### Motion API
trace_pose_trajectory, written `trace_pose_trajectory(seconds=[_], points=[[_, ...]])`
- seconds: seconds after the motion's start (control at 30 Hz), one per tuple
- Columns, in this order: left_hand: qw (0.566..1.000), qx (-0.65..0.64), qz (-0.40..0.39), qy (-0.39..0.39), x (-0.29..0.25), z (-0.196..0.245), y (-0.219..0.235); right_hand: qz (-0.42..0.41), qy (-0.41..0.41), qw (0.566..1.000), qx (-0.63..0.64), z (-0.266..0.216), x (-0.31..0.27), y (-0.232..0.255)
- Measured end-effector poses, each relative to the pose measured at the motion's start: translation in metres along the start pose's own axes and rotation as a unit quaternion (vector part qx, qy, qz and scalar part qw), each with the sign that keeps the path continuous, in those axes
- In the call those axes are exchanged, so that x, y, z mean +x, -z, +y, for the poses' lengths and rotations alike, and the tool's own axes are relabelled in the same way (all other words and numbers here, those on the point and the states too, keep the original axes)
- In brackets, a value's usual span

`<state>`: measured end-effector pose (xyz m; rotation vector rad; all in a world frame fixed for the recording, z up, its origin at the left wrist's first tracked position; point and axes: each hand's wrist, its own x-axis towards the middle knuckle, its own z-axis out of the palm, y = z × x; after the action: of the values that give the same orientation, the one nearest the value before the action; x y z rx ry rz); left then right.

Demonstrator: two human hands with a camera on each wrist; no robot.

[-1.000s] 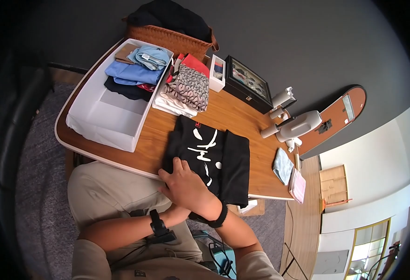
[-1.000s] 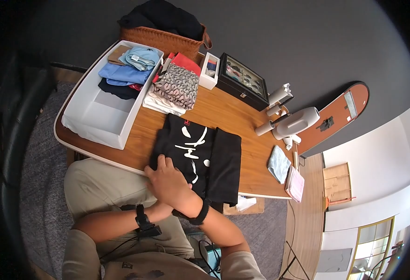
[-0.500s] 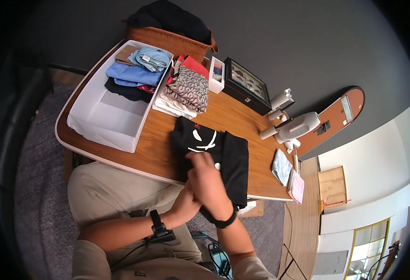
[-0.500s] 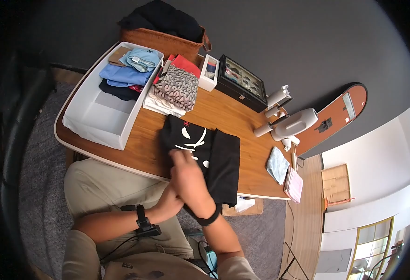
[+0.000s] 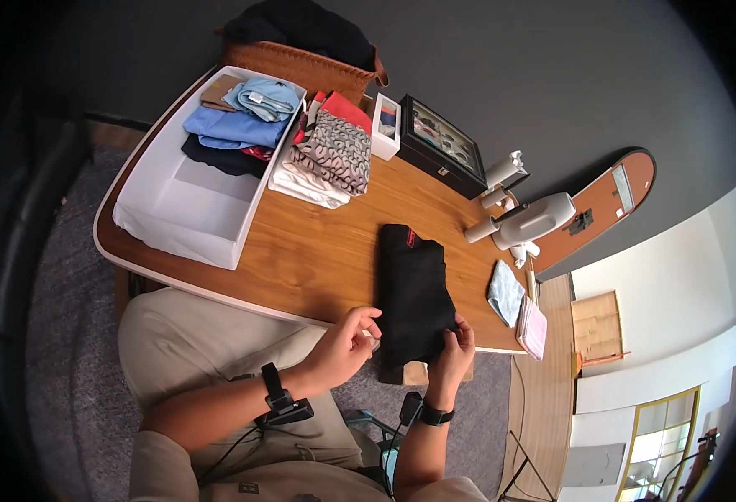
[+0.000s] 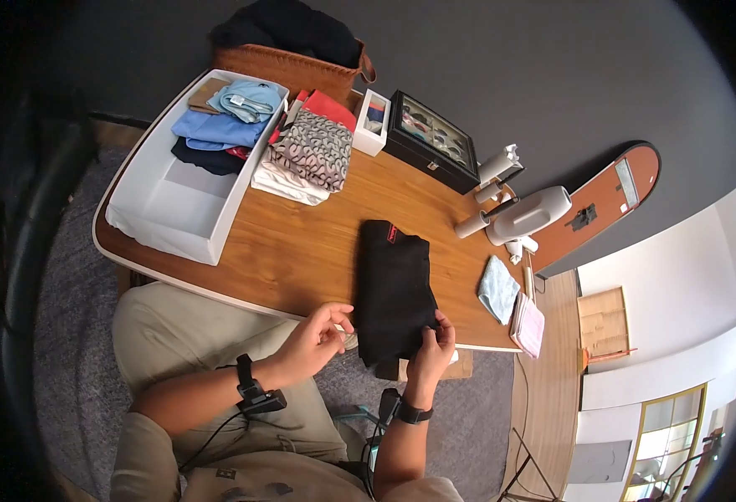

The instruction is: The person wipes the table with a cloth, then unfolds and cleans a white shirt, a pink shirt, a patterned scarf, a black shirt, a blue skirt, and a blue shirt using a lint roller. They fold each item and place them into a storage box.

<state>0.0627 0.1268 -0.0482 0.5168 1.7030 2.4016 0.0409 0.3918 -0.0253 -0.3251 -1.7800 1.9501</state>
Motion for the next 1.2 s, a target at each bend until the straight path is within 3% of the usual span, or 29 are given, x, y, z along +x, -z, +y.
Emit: trace_pose_trajectory(seconds=[0.2,0.27,0.3,0.37,0.4,0.43,0.47,0.5,0.53,0.63,0.7,0.77,0.87,0.93,0.97,1.03,1.07,1.13,1.2], points=[[0.999,0.017,0.027,0.0,0.009,0.014,0.01,-0.029,-0.008,0.998,-0.053,-0.021,0.0,0.002],[0.998,0.045,0.043,-0.018,0.014,0.017,0.015,-0.058,0.044,0.981,-0.18,-0.025,-0.003,0.004],[0.995,0.072,0.058,-0.036,0.016,0.018,0.017,-0.058,0.044,0.981,-0.18,-0.031,-0.006,0.006],[0.987,0.146,0.04,-0.062,0.023,0.027,0.021,-0.088,-0.074,0.916,-0.384,-0.076,-0.026,-0.021],[0.971,0.22,0.023,-0.088,0.025,0.03,0.022,-0.087,-0.074,0.916,-0.384,-0.074,-0.024,-0.015],[0.971,0.22,0.023,-0.088,0.025,0.033,0.019,-0.117,0.011,0.86,-0.497,-0.073,-0.02,-0.008],[0.924,0.341,-0.001,-0.174,0.027,0.034,0.015,-0.143,0.095,0.784,-0.597,-0.071,-0.017,-0.003],[0.853,0.454,-0.025,-0.255,0.028,0.036,0.01,-0.122,0.174,0.754,-0.621,-0.068,-0.013,-0.002],[0.853,0.455,-0.025,-0.255,0.027,0.033,0.005,-0.122,0.174,0.755,-0.621,-0.072,-0.006,-0.006],[0.821,0.489,-0.114,-0.272,0.017,0.017,-0.013,-0.184,0.245,0.696,-0.649,-0.091,0.036,-0.03],[0.802,0.517,-0.112,-0.277,0.011,0.001,-0.018,-0.225,0.275,0.706,-0.613,-0.09,0.071,-0.055],[0.769,0.56,-0.101,-0.29,0.009,-0.007,-0.022,-0.226,0.212,0.738,-0.599,-0.083,0.103,-0.09],[0.782,0.541,-0.085,-0.297,0.009,-0.004,-0.03,-0.209,0.185,0.713,-0.643,-0.041,0.163,-0.108],[0.77,0.553,-0.086,-0.305,0.01,-0.011,-0.03,-0.259,-0.005,0.694,-0.672,-0.022,0.193,-0.11],[0.759,0.564,-0.087,-0.314,0.01,-0.013,-0.03,-0.26,-0.005,0.694,-0.672,-0.01,0.201,-0.105],[0.758,0.563,-0.088,-0.319,0.01,-0.017,-0.028,-0.279,0.108,0.777,-0.555,0.008,0.21,-0.094],[0.757,0.56,-0.089,-0.323,0.01,-0.019,-0.027,-0.281,0.107,0.776,-0.554,0.0,0.198,-0.1],[0.763,0.555,-0.105,-0.314,0.008,-0.024,-0.027,-0.145,0.233,0.827,-0.491,-0.016,0.175,-0.111],[0.77,0.546,-0.124,-0.305,0.006,-0.03,-0.03,-0.138,0.207,0.826,-0.505,-0.004,0.18,-0.103]])
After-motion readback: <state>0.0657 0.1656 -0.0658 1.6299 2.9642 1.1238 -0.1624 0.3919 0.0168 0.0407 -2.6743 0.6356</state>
